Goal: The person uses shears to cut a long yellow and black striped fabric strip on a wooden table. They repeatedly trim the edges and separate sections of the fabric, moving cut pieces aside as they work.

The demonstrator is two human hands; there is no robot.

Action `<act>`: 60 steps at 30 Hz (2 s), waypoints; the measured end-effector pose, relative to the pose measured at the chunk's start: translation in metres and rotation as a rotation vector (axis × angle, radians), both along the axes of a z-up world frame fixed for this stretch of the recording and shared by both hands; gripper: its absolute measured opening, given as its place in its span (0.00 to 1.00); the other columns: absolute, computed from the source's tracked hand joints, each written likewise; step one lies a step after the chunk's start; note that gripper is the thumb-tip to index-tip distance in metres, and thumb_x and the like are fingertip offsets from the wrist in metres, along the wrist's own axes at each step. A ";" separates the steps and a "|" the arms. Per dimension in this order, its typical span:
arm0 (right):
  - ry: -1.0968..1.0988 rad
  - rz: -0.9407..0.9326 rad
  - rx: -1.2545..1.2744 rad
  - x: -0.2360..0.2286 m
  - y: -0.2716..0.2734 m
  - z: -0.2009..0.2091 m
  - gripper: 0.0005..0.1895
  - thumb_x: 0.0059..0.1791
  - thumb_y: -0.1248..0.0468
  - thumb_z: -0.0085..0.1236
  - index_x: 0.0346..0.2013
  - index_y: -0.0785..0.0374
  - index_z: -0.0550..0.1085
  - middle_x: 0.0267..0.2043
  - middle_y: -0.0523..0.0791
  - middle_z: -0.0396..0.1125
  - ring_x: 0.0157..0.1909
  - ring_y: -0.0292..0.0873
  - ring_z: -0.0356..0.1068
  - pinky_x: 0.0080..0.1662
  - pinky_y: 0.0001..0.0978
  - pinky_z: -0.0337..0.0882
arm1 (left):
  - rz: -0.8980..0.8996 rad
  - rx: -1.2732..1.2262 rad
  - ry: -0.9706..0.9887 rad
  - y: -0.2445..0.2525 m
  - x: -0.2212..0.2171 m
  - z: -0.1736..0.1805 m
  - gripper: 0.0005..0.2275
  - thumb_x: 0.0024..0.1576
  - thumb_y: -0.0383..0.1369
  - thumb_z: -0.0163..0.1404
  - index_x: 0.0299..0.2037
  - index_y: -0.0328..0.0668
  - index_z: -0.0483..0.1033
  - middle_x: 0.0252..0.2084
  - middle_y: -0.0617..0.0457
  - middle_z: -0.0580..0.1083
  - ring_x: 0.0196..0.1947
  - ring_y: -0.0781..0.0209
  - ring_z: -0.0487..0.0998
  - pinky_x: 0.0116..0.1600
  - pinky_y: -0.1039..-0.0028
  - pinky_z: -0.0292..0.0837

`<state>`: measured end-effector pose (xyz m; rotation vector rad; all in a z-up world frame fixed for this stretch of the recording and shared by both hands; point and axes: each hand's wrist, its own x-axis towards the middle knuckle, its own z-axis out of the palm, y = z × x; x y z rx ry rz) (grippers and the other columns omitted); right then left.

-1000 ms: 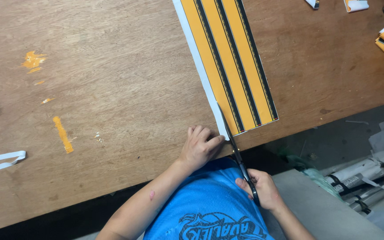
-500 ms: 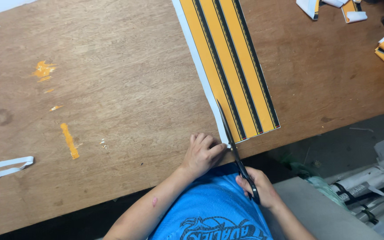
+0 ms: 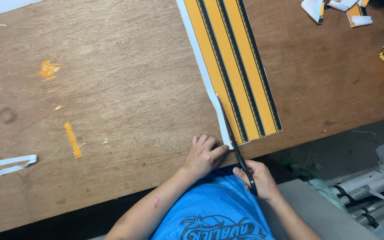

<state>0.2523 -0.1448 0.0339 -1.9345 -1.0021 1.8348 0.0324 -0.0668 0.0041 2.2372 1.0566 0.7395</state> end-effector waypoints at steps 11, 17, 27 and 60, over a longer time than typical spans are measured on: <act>-0.060 0.026 -0.092 0.001 0.001 -0.004 0.23 0.46 0.48 0.64 0.20 0.63 0.69 0.13 0.41 0.63 0.15 0.33 0.63 0.20 0.27 0.61 | -0.009 -0.062 0.008 0.004 0.001 0.007 0.08 0.54 0.35 0.59 0.43 0.51 0.81 0.38 0.55 0.71 0.43 0.54 0.70 0.47 0.60 0.60; 0.077 0.012 -0.042 0.011 0.000 -0.006 0.23 0.48 0.46 0.61 0.21 0.61 0.70 0.15 0.40 0.64 0.17 0.32 0.65 0.22 0.25 0.66 | 0.106 -0.012 0.030 0.058 -0.001 0.017 0.10 0.55 0.36 0.59 0.44 0.44 0.80 0.41 0.51 0.71 0.45 0.52 0.70 0.49 0.59 0.62; 0.002 0.011 -0.033 -0.004 0.025 -0.001 0.23 0.48 0.46 0.61 0.21 0.62 0.69 0.14 0.40 0.64 0.17 0.32 0.64 0.22 0.26 0.63 | 0.257 0.128 0.099 0.116 0.006 -0.011 0.06 0.56 0.34 0.58 0.40 0.45 0.79 0.38 0.54 0.72 0.44 0.55 0.71 0.50 0.61 0.61; 0.039 -0.047 -0.085 -0.022 0.097 -0.002 0.20 0.49 0.49 0.59 0.30 0.65 0.74 0.16 0.39 0.61 0.18 0.32 0.62 0.23 0.26 0.64 | 0.211 0.090 0.012 0.120 -0.003 -0.002 0.06 0.55 0.33 0.60 0.40 0.44 0.78 0.38 0.55 0.72 0.42 0.58 0.72 0.48 0.63 0.61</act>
